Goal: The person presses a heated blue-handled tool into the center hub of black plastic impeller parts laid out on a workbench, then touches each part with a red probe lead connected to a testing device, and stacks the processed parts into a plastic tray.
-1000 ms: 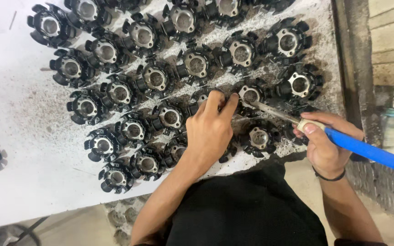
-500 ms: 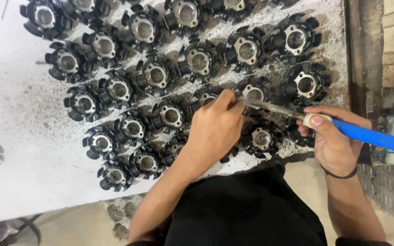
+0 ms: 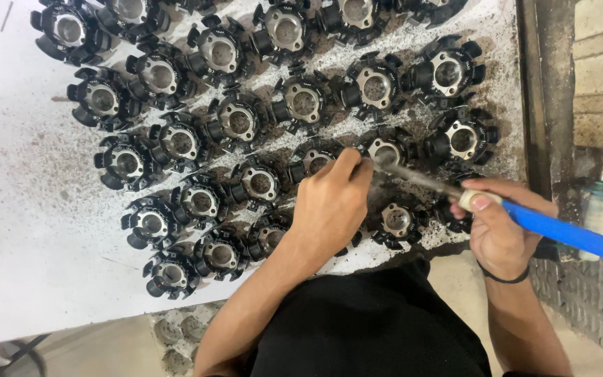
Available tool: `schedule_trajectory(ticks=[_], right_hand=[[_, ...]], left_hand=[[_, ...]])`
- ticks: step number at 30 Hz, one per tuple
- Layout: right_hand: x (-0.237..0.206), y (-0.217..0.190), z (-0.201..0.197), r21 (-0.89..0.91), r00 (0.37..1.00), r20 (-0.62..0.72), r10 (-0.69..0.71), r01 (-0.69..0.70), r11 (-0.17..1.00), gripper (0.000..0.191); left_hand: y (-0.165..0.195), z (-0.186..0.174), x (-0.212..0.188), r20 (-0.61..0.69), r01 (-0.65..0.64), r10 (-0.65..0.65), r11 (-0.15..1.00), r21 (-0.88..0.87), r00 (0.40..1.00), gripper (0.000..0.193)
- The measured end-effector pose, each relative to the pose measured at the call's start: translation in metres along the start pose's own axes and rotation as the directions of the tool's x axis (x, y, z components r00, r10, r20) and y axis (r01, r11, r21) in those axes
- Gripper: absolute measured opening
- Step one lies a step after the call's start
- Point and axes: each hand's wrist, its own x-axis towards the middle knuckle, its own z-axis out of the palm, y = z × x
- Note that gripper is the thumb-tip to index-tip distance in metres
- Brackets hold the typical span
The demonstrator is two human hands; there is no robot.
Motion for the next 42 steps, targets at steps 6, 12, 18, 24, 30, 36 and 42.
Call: schedule_trajectory(ticks=[6, 12, 18, 24, 30, 36, 42], right_hand=[[0.002, 0.002, -0.001, -0.009, 1.0, -0.007, 0.012, -0.012, 1.0, 0.017], [-0.002, 0.002, -0.002, -0.005, 0.999, -0.002, 0.034, -0.034, 0.999, 0.017], [0.02, -0.023, -0.004, 0.095, 0.997, 0.077, -0.027, 0.02, 0.995, 0.014], [0.07, -0.052, 0.027, -0.046, 0.993, 0.094, -0.07, 0.075, 0.996, 0.015], [0.09, -0.037, 0.05, 0.014, 0.994, 0.107, -0.022, 0.021, 1.0, 0.019], [0.092, -0.022, 0.037, -0.045, 0.995, 0.093, -0.046, 0.051, 0.998, 0.019], [0.096, -0.017, 0.041, -0.026, 0.995, 0.104, -0.005, 0.008, 1.0, 0.019]], left_hand=[[-0.002, 0.001, -0.003, -0.034, 0.014, -0.013, 1.0, 0.022, 0.999, 0.029], [-0.008, 0.009, -0.004, -0.082, -0.02, 0.019, 1.0, -0.012, 0.996, 0.029], [0.013, -0.02, 0.005, -0.007, -0.029, 0.03, 0.995, 0.097, 1.0, 0.028], [0.081, -0.136, 0.009, -0.193, -0.345, 0.366, 0.929, 0.134, 0.911, 0.029], [0.036, -0.103, 0.077, -0.346, -0.18, 0.261, 0.952, 0.248, 0.901, 0.029], [-0.023, -0.029, 0.063, -0.229, 0.005, 0.026, 0.991, 0.134, 0.973, 0.026], [-0.032, -0.022, 0.07, -0.106, 0.058, -0.045, 0.99, 0.128, 0.993, 0.011]])
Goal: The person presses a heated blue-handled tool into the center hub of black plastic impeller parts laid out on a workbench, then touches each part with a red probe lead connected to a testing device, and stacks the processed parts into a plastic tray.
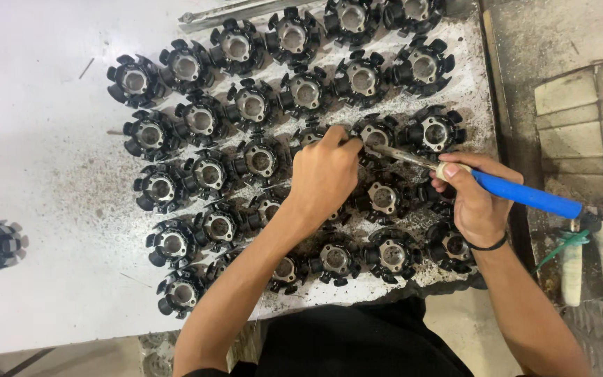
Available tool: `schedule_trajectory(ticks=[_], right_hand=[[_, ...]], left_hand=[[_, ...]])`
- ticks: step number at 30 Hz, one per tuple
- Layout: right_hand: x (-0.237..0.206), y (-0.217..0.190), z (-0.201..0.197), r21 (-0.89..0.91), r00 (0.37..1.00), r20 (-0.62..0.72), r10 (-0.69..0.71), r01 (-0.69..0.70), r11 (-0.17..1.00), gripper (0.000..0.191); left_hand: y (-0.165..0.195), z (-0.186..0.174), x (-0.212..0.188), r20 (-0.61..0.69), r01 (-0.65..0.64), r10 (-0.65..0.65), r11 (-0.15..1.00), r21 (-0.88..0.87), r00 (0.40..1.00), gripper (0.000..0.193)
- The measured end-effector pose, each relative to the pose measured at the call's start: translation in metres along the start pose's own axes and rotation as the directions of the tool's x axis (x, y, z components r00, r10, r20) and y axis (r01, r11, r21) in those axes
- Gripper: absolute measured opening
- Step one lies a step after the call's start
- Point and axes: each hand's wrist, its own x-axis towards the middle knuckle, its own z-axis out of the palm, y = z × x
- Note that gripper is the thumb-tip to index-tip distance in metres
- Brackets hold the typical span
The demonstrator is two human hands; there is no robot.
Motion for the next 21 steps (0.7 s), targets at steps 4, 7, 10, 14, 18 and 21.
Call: schedule_trajectory(ticks=[4, 7, 10, 14, 18, 21], right_hand=[[0.004, -0.003, -0.001, 0.032, 0.998, -0.012, 0.068, -0.067, 0.997, 0.019], [0.007, -0.003, -0.001, 0.04, 0.997, -0.021, 0.075, -0.074, 0.996, 0.019], [0.007, -0.004, 0.002, 0.053, 0.997, -0.034, 0.075, -0.073, 0.996, 0.019], [0.007, -0.004, 0.005, 0.044, 0.996, -0.039, 0.078, -0.077, 0.996, 0.019], [0.006, -0.005, 0.005, 0.005, 0.997, -0.029, 0.076, -0.075, 0.997, 0.019], [0.006, -0.004, 0.004, 0.018, 0.996, -0.025, 0.08, -0.08, 0.997, 0.018]], left_hand=[[-0.002, -0.003, 0.012, 0.038, -0.041, 0.041, 0.999, -0.018, 0.998, 0.015], [-0.003, -0.009, 0.01, 0.044, -0.031, 0.035, 0.995, -0.095, 0.998, 0.016], [-0.003, -0.016, 0.007, 0.067, 0.026, -0.015, 0.987, -0.159, 0.998, 0.017], [-0.003, -0.016, 0.009, 0.043, 0.0, 0.007, 0.985, -0.173, 0.999, 0.016], [-0.005, -0.009, 0.01, 0.018, -0.003, 0.007, 0.982, -0.187, 1.0, 0.015], [-0.006, -0.006, 0.009, 0.012, -0.006, 0.008, 0.986, -0.165, 1.0, 0.012]])
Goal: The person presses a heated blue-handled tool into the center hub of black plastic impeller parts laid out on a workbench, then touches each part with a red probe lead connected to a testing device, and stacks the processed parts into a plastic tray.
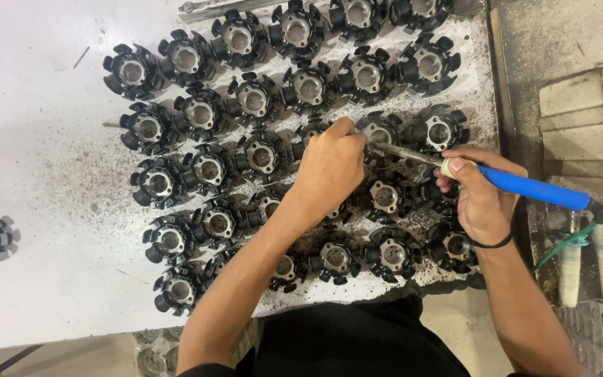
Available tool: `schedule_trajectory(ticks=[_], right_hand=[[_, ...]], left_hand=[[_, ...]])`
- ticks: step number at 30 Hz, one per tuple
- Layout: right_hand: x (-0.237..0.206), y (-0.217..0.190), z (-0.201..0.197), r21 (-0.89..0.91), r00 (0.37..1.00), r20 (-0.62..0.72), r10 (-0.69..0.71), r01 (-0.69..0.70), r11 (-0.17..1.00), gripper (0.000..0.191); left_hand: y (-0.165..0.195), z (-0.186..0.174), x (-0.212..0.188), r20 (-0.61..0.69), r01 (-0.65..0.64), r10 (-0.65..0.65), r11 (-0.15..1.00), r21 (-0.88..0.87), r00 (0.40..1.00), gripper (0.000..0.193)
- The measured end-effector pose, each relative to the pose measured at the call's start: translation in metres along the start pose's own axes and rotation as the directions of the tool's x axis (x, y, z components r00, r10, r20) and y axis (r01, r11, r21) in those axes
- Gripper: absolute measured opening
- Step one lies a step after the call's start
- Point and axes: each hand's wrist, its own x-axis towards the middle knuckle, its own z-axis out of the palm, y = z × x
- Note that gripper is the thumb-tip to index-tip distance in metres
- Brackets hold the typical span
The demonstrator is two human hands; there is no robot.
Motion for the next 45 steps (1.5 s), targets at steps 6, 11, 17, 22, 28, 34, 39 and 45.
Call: schedule_trajectory(ticks=[6, 11, 17, 22, 28, 34, 39, 45], right_hand=[[0.0, 0.002, 0.0, 0.032, 0.998, 0.011, -0.059, 0.059, 0.998, 0.017], [-0.001, 0.004, 0.0, 0.034, 0.996, 0.01, -0.091, 0.091, 0.995, 0.016], [0.001, 0.009, -0.002, 0.036, 0.999, 0.009, -0.054, 0.053, 0.998, 0.018], [0.0, -0.009, -0.002, 0.083, 1.0, 0.007, -0.024, 0.023, 0.996, 0.017], [0.014, -0.057, 0.009, -0.022, 0.971, -0.019, -0.238, 0.237, 0.971, 0.016], [0.069, -0.029, 0.038, 0.011, 0.981, 0.071, -0.182, 0.181, 0.983, 0.022], [0.082, -0.015, 0.034, -0.092, 0.99, 0.055, -0.133, 0.138, 0.986, 0.023], [0.089, -0.012, 0.036, -0.111, 0.99, 0.02, -0.142, 0.143, 0.984, 0.022]], left_hand=[[0.002, 0.005, -0.004, 0.024, 0.014, -0.016, 0.994, 0.105, 1.0, 0.021], [-0.001, 0.01, -0.01, -0.006, -0.025, 0.026, 0.992, 0.121, 1.0, 0.021], [-0.007, 0.016, -0.012, -0.064, -0.04, 0.047, 0.992, 0.117, 0.997, 0.023], [0.006, 0.005, -0.002, -0.025, -0.006, 0.01, 0.988, 0.152, 1.0, 0.026], [0.072, -0.067, -0.003, -0.031, -0.12, 0.123, 0.988, 0.097, 0.992, 0.033], [0.088, -0.116, 0.072, -0.4, -0.299, 0.356, 0.933, 0.2, 0.845, 0.022], [0.007, -0.059, 0.088, -0.165, -0.121, 0.158, 0.969, 0.217, 0.973, 0.02], [-0.048, -0.008, 0.075, -0.208, -0.124, 0.15, 0.984, 0.131, 0.967, 0.023]])
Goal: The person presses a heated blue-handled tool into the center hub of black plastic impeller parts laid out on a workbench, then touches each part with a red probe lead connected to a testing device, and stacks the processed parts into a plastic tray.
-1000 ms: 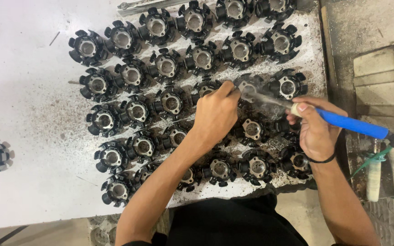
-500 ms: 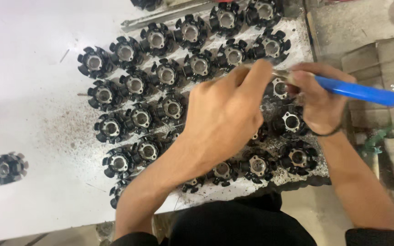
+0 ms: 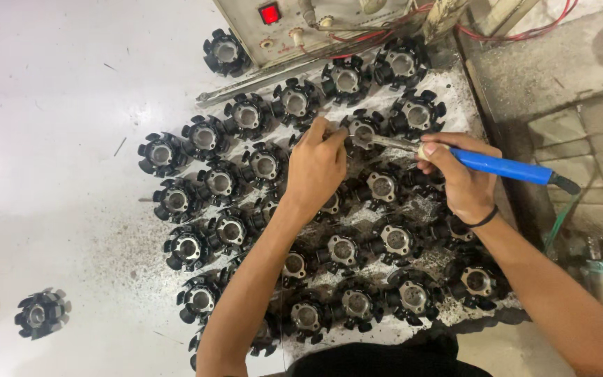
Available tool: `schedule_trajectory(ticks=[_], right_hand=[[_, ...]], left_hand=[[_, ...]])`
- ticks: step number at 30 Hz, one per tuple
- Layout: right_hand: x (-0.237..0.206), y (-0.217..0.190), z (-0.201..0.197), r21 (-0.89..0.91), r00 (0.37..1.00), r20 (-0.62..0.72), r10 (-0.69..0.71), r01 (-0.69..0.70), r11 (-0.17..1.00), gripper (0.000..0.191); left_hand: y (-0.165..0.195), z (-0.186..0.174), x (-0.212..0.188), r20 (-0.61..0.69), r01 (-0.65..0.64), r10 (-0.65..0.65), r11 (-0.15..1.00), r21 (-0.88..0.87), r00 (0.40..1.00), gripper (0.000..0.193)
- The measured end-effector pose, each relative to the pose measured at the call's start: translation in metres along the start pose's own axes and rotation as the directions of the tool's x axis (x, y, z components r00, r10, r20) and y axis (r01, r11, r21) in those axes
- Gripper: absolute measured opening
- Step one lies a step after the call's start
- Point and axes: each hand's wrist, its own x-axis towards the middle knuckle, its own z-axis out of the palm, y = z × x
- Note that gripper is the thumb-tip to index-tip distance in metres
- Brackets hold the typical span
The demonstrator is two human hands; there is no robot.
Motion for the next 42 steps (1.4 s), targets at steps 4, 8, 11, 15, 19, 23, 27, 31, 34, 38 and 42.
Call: schedule_trajectory(ticks=[4, 8, 11, 15, 19, 23, 27, 31, 34, 38, 42], right_hand=[[0.001, 0.002, 0.003, 0.012, 1.0, 0.02, -0.018, 0.018, 1.0, 0.022], [0.004, 0.001, 0.005, -0.022, 0.999, 0.038, -0.001, 0.002, 1.0, 0.024], [0.008, 0.0, 0.007, -0.002, 0.998, 0.029, 0.055, -0.055, 0.998, 0.024], [0.01, 0.0, 0.009, 0.026, 0.998, 0.016, 0.062, -0.062, 0.998, 0.024], [0.01, 0.003, 0.01, -0.019, 0.999, 0.016, 0.042, -0.041, 0.999, 0.024], [0.01, 0.007, 0.01, 0.076, 0.998, -0.008, 0.056, -0.056, 0.996, 0.022], [0.009, 0.012, 0.011, 0.067, 0.998, -0.015, 0.061, -0.06, 0.996, 0.021], [0.008, 0.016, 0.014, 0.112, 1.0, 0.006, 0.026, -0.026, 0.993, 0.02], [0.008, 0.016, 0.015, 0.162, 0.996, -0.034, 0.077, -0.071, 0.984, 0.02], [0.009, 0.017, 0.014, 0.121, 0.999, 0.005, 0.037, -0.037, 0.992, 0.021], [0.007, 0.018, 0.016, 0.104, 0.999, 0.022, 0.047, -0.049, 0.993, 0.021]], left_hand=[[-0.001, -0.002, 0.004, 0.02, 0.069, -0.069, 0.998, 0.011, 0.997, 0.02], [-0.002, -0.003, 0.015, 0.074, 0.102, -0.105, 0.994, 0.039, 0.992, 0.012], [-0.006, -0.003, 0.023, 0.137, 0.055, -0.058, 0.998, 0.027, 0.989, 0.008], [-0.008, -0.007, 0.026, 0.174, 0.068, -0.062, 0.997, -0.031, 0.983, 0.014], [-0.009, -0.01, 0.023, 0.121, 0.089, -0.072, 0.986, -0.142, 0.99, 0.02], [-0.011, -0.005, 0.02, 0.119, 0.093, -0.084, 0.993, -0.076, 0.989, 0.012], [-0.012, 0.001, 0.013, 0.137, 0.069, -0.073, 0.997, 0.032, 0.988, 0.012], [-0.014, 0.004, 0.007, 0.121, 0.046, -0.054, 0.997, 0.068, 0.991, 0.013], [-0.017, 0.005, 0.005, 0.105, 0.034, -0.04, 0.998, 0.057, 0.994, 0.013], [-0.02, 0.005, 0.003, 0.07, 0.028, -0.032, 0.998, 0.051, 0.997, 0.015], [-0.023, 0.007, 0.006, 0.106, 0.051, -0.057, 0.997, 0.061, 0.993, 0.019]])
